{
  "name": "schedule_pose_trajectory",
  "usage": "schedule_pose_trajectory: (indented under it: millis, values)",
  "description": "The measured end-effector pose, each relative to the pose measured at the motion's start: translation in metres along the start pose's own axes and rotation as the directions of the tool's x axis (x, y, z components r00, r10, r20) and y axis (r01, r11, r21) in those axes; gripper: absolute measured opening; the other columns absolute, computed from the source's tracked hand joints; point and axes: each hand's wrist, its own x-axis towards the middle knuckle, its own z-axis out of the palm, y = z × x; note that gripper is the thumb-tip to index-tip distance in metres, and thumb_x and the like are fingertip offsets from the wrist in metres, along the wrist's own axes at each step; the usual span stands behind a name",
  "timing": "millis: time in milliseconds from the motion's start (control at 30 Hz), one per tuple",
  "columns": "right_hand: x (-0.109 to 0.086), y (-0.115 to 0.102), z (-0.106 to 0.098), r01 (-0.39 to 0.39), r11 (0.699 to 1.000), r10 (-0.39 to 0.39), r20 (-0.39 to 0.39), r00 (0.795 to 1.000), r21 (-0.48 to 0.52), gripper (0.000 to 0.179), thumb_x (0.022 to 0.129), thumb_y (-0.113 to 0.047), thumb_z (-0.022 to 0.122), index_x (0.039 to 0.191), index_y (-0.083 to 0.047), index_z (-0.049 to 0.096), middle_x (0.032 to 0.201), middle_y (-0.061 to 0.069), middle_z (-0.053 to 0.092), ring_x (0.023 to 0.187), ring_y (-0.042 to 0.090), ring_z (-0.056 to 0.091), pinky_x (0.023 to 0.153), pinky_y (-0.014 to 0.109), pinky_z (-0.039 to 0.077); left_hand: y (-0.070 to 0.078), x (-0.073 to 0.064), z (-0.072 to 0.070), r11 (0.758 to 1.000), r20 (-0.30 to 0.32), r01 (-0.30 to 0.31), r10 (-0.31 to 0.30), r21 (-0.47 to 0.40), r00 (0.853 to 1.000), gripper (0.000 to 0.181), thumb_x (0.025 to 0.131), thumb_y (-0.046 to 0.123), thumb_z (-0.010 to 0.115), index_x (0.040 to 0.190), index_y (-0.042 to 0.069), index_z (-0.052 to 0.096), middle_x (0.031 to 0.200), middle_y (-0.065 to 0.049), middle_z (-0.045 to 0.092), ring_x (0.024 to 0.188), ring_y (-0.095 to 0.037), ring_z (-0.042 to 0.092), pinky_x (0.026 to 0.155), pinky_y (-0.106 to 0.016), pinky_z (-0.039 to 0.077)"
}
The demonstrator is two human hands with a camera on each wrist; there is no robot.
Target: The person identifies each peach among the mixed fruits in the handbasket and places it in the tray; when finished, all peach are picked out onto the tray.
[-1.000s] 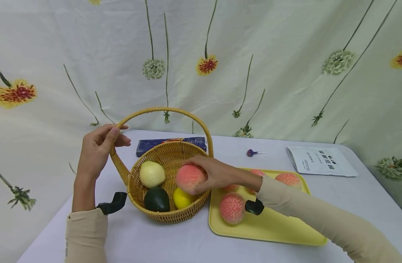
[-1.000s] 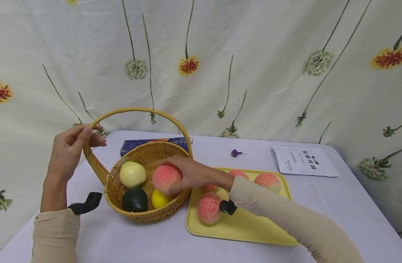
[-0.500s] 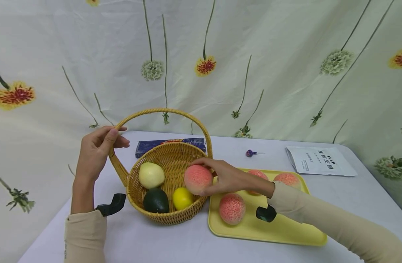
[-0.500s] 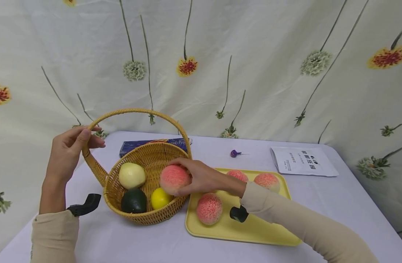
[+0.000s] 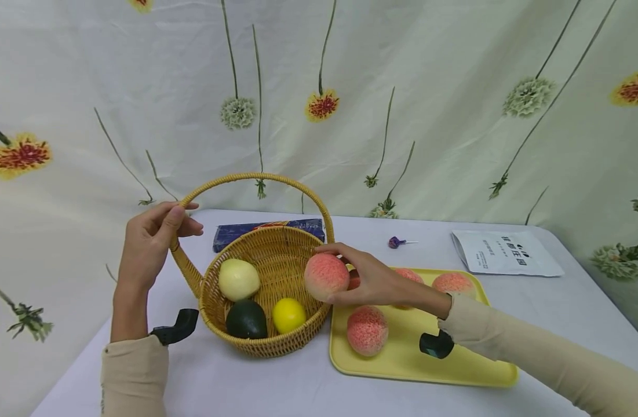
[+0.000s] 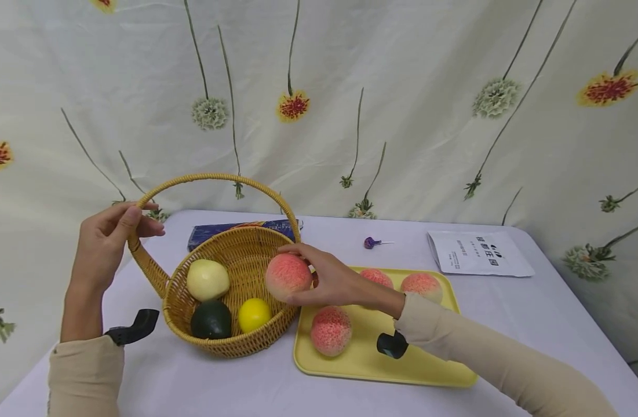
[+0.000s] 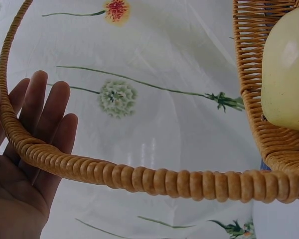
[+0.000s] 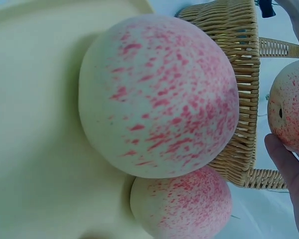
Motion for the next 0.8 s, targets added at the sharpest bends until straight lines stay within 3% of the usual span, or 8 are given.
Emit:
schedule_pose_trajectory:
  millis: [433, 800]
  values:
    - [-0.019, 0.002, -0.006, 0.023, 0.996, -0.026, -0.035, 0.999, -0.089, 0.074, 0.081, -0.018, 0.077, 0.142, -0.028, 0.038, 0.136, -0.007, 0.047, 0.112, 0.015, 0.054, 0.087, 0.032, 0.054, -0.001, 0.0, 0.0, 0.999, -0.011, -0.011, 0.011, 0.042, 1.0, 0.026, 0.101, 0.021, 0.049, 0.113, 0.006, 0.066, 0.076, 0.006, 0.069, 0.077, -0.006, 0.069, 0.073, -0.015, 0.051]
    - [-0.034, 0.0, -0.004, -0.002, 0.995, -0.001, -0.028, 1.0, -0.098, 0.071, 0.078, -0.016, 0.077, 0.138, -0.026, 0.041, 0.132, -0.006, 0.049, 0.113, 0.016, 0.055, 0.088, 0.034, 0.052, -0.002, 0.001, 0.001, 0.999, -0.014, -0.024, 0.025, 0.042, 1.0, 0.03, 0.101, 0.02, 0.049, 0.116, -0.001, 0.064, 0.074, 0.006, 0.068, 0.076, -0.006, 0.069, 0.072, -0.014, 0.051]
